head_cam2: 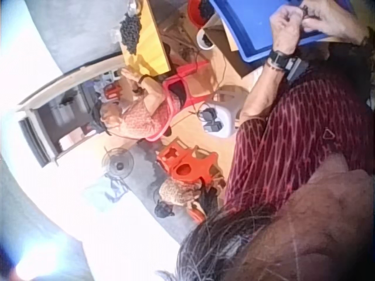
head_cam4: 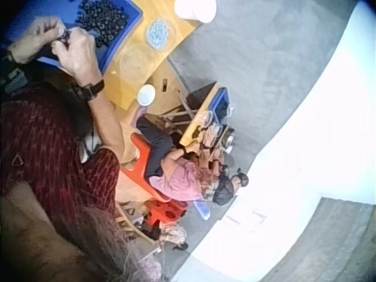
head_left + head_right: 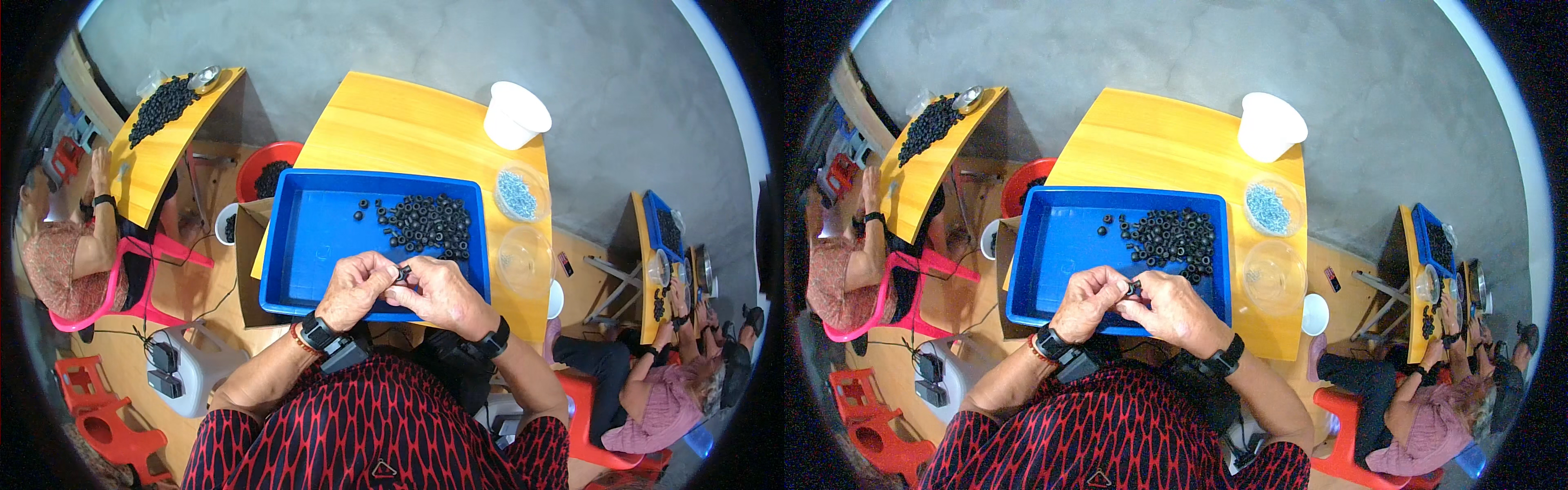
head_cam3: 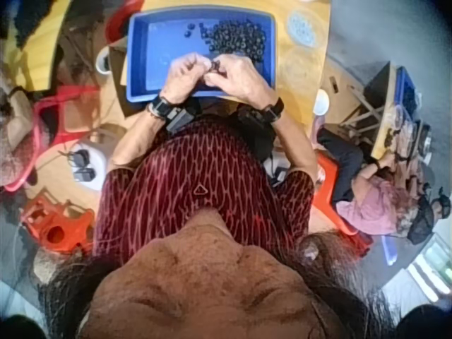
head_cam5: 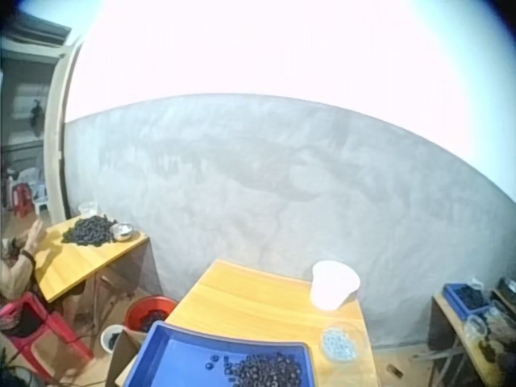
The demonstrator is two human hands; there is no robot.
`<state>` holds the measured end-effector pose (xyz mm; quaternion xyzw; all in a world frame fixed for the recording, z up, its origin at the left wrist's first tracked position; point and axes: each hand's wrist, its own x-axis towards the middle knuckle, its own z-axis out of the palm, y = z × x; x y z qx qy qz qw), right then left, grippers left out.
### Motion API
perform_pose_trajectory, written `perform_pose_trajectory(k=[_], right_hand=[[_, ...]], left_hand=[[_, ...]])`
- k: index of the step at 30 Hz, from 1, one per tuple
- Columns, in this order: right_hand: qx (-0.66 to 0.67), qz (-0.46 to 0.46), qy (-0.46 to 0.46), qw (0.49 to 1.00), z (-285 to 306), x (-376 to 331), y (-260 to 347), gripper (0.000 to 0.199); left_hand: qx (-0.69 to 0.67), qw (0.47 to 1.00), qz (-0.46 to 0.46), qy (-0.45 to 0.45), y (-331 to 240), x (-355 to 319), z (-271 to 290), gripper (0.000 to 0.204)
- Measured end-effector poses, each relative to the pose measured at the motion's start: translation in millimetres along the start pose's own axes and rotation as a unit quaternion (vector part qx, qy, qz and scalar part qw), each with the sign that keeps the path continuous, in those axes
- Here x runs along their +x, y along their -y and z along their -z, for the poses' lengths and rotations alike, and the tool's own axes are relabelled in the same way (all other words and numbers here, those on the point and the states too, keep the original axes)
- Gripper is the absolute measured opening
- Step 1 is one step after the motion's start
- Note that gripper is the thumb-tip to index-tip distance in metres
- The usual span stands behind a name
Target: Sorting small black gaskets and assembling them with metal pins.
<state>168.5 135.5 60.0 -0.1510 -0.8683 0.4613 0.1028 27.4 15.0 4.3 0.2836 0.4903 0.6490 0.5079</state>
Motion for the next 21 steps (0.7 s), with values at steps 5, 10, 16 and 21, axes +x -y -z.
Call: perform_pose_trajectory(k=[5, 10, 16, 21], right_hand=[[-0.044, 0.012, -0.007, 0.999, 0, -3, -5, 0.033], [-0.144, 0.005, -0.004, 0.99, -4, -3, -5, 0.036], [-0.215, -0.002, -0.009, 0.977, -9, -2, -1, 0.032], [-0.235, 0.031, -0.041, 0.971, -21, 2, -8, 0.023]], left_hand=[[0.03, 0.999, -0.017, -0.015, -6, -3, -6, 0.014], [0.012, 0.999, -0.049, -0.01, 1, -1, -2, 0.011], [-0.013, 0.999, -0.033, -0.018, 3, -1, -2, 0.008], [0.069, 0.994, -0.062, -0.059, 10, -1, -1, 0.005]])
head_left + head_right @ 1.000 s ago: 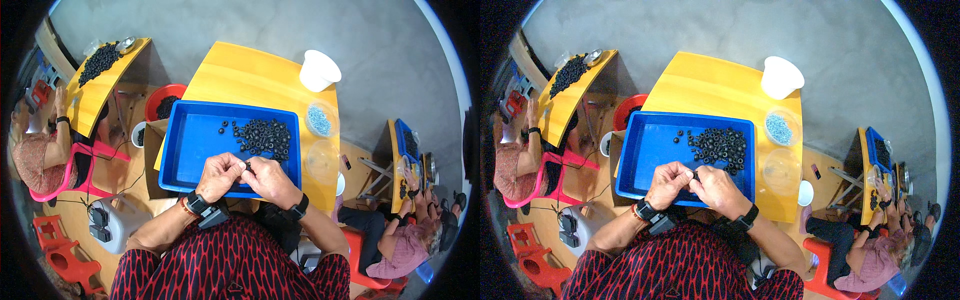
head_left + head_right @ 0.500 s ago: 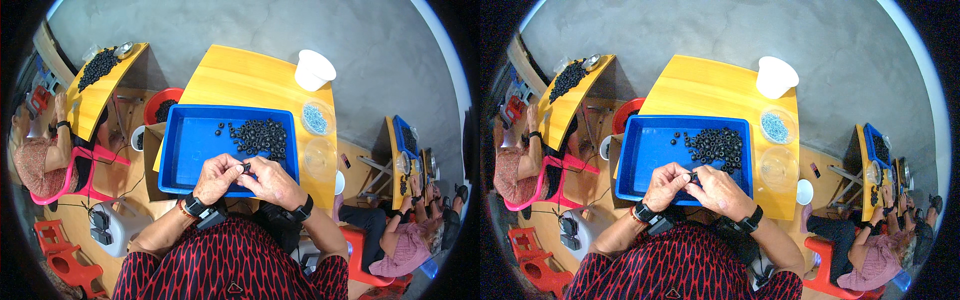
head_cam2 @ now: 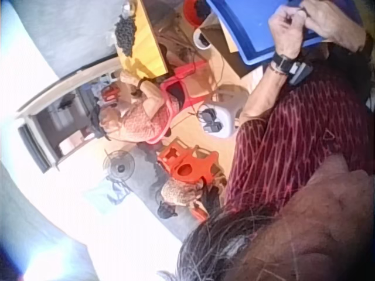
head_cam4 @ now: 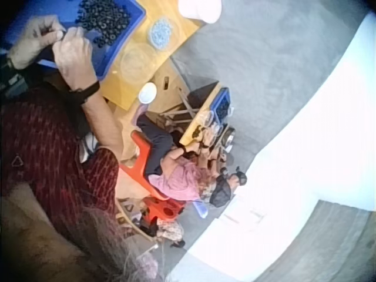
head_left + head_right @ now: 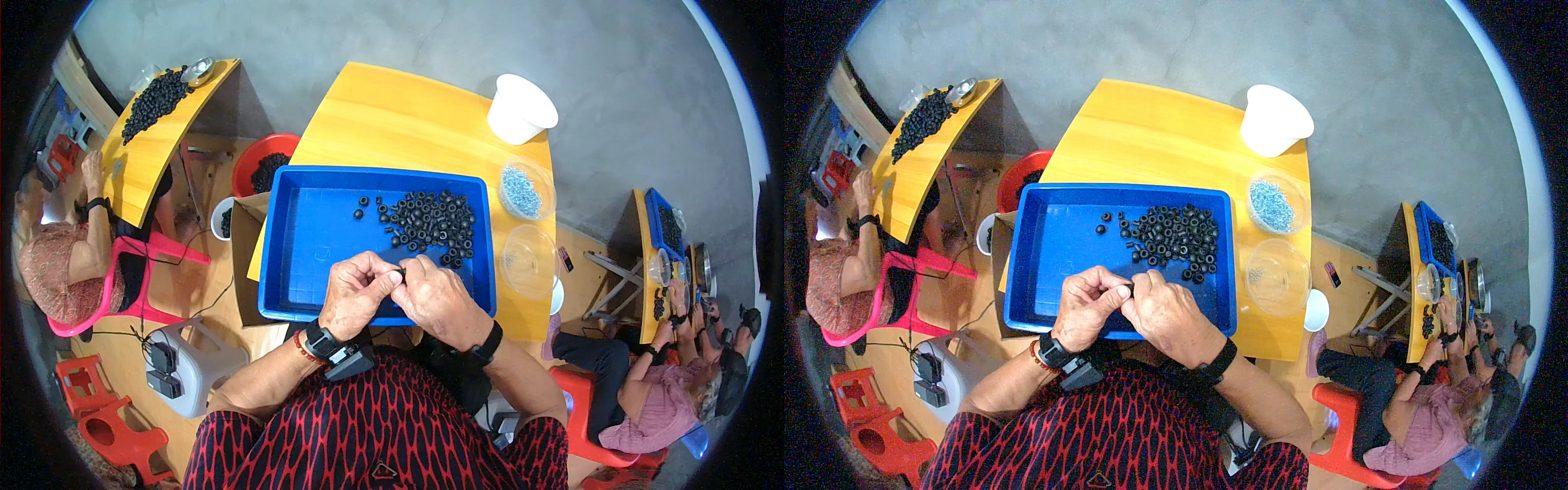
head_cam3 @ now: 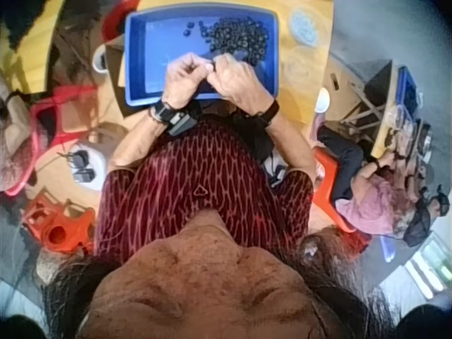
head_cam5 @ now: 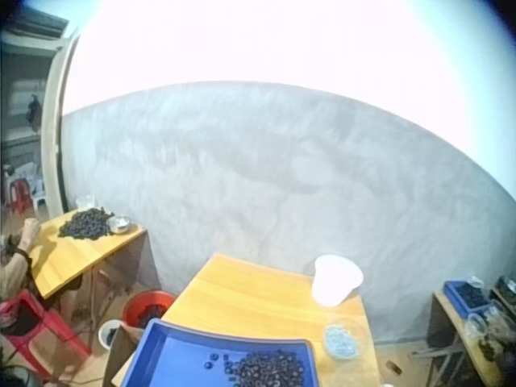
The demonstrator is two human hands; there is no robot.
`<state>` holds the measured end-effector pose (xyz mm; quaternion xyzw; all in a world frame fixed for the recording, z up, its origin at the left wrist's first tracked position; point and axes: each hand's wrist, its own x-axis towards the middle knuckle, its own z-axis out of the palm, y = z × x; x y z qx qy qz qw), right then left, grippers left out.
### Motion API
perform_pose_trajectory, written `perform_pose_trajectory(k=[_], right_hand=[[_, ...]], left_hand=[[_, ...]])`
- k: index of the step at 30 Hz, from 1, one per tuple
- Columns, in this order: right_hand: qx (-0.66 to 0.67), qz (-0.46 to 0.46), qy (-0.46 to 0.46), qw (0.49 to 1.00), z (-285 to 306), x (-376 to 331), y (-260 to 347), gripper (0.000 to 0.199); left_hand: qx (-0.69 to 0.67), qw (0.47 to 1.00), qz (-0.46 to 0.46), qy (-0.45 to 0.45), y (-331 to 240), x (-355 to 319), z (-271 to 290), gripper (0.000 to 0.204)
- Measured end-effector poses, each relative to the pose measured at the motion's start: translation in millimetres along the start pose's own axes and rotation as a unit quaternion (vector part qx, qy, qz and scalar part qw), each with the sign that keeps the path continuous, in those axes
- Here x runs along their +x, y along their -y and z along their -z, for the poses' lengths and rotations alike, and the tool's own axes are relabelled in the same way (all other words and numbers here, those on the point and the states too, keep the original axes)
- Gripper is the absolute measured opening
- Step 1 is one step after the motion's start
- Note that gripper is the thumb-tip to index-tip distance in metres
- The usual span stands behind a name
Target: Sorting small black gaskets and assembling them with metal pins.
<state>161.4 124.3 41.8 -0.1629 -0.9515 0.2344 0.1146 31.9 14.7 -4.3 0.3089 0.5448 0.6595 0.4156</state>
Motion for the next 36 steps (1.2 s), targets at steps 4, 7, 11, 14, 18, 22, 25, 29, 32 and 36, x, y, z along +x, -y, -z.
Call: perform_pose_trajectory(k=[4, 7, 11, 14, 18, 22, 25, 29, 32, 36], right_hand=[[0.024, -0.022, -0.035, 0.999, -5, 3, 8, 0.022], [0.111, -0.02, -0.05, 0.992, -10, 5, -3, 0.025], [0.152, -0.022, -0.001, 0.988, 11, 10, -1, 0.031], [0.164, -0.011, 0.01, 0.986, 17, 10, -3, 0.037], [0.26, -0.049, 0.02, 0.964, 19, 10, -8, 0.034], [0.289, -0.083, 0.011, 0.954, 17, 10, -12, 0.029], [0.305, -0.068, -0.011, 0.95, 8, 6, -23, 0.028], [0.398, -0.122, 0.015, 0.909, 9, 4, -22, 0.025], [0.417, -0.085, -0.029, 0.905, 5, 3, -24, 0.023], [0.467, -0.138, -0.032, 0.872, 6, 3, -22, 0.025]], left_hand=[[0.025, 0.998, -0.047, -0.02, -1, -2, -3, 0.004], [-0.016, 0.999, -0.016, -0.023, -2, -2, -3, 0.004], [-0.061, 0.998, 0.011, -0.012, -3, 4, -2, 0.005], [-0.121, 0.992, 0.03, -0.009, -2, 4, -2, 0.007], [-0.188, 0.979, 0.077, 0.017, -5, 4, -1, 0.012], [-0.223, 0.97, 0.087, 0.031, -4, 4, 2, 0.014], [-0.237, 0.966, 0.101, 0.031, -4, 5, 2, 0.014], [-0.252, 0.962, 0.098, 0.031, -4, 5, 2, 0.014], [-0.26, 0.96, 0.096, 0.031, -7, 5, 1, 0.015], [-0.254, 0.962, 0.096, 0.027, -8, 5, 1, 0.016]])
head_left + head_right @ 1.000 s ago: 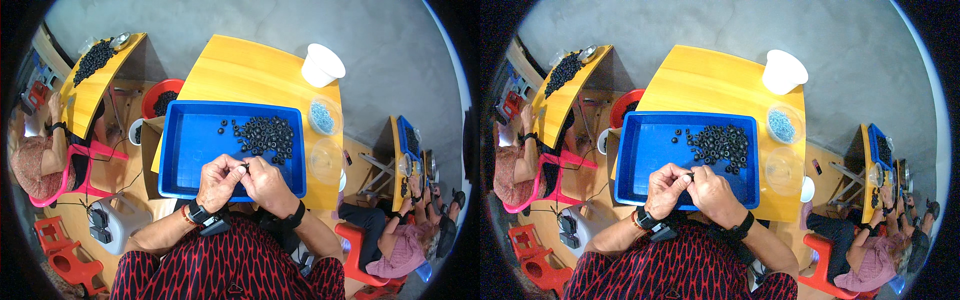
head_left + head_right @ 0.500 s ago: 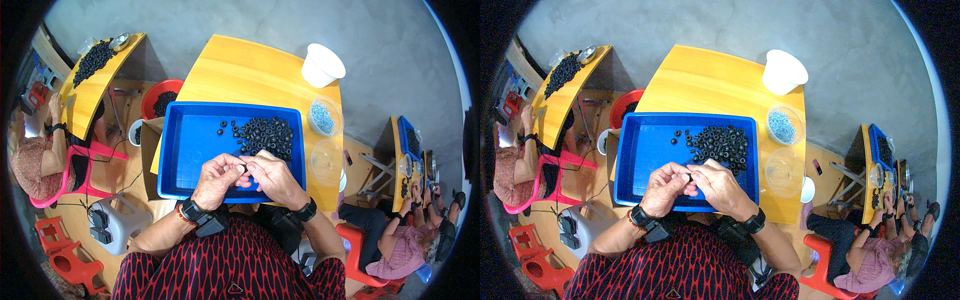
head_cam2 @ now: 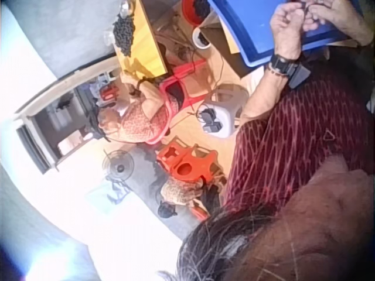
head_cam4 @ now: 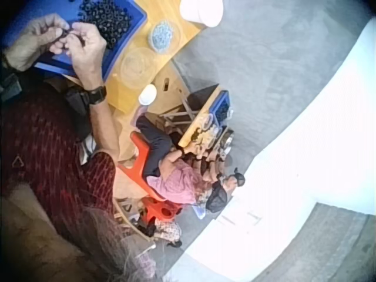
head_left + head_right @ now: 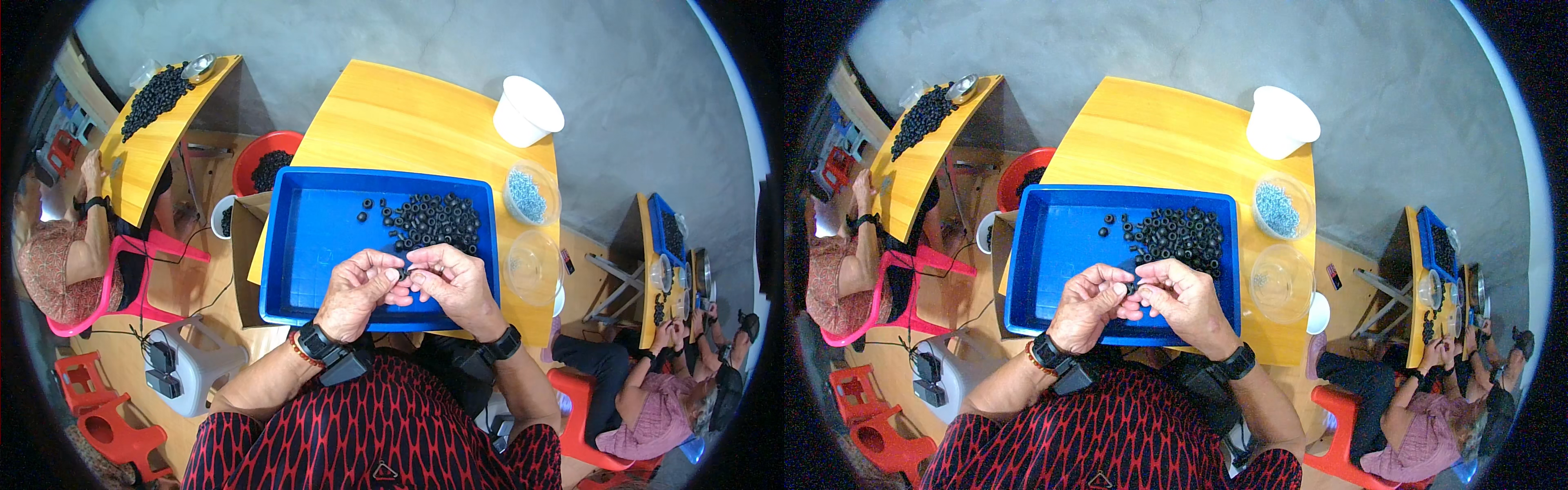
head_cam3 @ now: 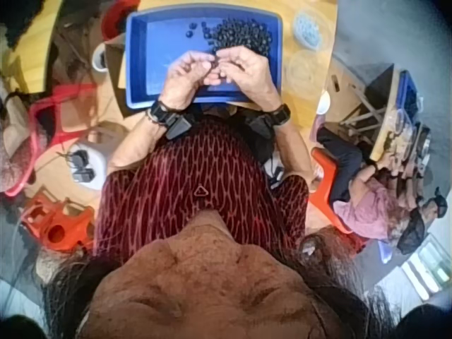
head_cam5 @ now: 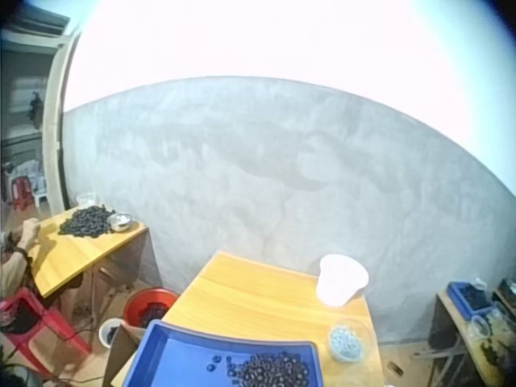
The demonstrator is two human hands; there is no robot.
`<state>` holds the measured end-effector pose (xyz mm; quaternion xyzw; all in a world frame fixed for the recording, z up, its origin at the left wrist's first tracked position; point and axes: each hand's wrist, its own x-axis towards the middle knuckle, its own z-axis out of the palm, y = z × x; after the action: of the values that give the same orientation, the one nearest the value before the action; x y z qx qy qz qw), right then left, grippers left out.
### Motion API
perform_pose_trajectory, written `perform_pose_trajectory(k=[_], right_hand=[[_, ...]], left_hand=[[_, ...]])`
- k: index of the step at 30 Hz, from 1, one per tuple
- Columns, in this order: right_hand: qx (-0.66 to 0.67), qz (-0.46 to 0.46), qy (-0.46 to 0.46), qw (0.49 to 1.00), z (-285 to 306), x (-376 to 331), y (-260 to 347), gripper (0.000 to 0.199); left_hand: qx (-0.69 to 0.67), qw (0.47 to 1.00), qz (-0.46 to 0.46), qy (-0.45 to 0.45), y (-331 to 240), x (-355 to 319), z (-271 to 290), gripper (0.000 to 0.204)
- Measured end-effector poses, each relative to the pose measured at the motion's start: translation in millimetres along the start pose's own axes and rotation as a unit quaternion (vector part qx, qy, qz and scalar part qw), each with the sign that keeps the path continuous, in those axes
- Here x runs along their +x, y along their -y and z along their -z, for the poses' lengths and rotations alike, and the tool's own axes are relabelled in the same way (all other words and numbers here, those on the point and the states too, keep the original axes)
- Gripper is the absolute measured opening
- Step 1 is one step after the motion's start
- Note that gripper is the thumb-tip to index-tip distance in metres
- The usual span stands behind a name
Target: Sorting small black gaskets and assembling them with metal pins.
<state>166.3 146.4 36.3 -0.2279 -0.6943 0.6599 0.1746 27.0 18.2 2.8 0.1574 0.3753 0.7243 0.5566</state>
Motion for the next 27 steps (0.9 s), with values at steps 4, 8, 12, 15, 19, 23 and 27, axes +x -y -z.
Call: perform_pose_trajectory(k=[4, 8, 12, 15, 19, 23, 27], right_hand=[[-0.02, 0.002, -0.006, 1.0, 0, 0, 5, 0.025], [-0.04, 0.002, -0.005, 0.999, 1, -1, 7, 0.024], [-0.002, 0.001, -0.015, 1.0, 1, -1, 5, 0.024], [0.01, -0.001, -0.028, 1.0, -2, -1, 3, 0.023], [-0.023, 0.02, -0.036, 0.999, -4, -1, 2, 0.021], [-0.049, 0.038, -0.041, 0.997, -5, -1, 4, 0.018], [-0.169, 0.118, -0.034, 0.978, -5, -1, 13, 0.014]], left_hand=[[0.003, 1.0, 0.0, 0.002, 1, 0, 0, 0.017], [-0.001, 1.0, 0.003, 0.002, 0, 0, 1, 0.017], [0.013, 1.0, -0.001, -0.018, 4, 1, 4, 0.018], [0.031, 0.999, -0.01, -0.013, 5, 2, 7, 0.019], [0.027, 1.0, -0.008, -0.006, 4, 2, 6, 0.018], [0.017, 1.0, 0.004, -0.016, 0, 0, 0, 0.015], [0.035, 0.999, 0.023, -0.017, 0, 0, 0, 0.012]])
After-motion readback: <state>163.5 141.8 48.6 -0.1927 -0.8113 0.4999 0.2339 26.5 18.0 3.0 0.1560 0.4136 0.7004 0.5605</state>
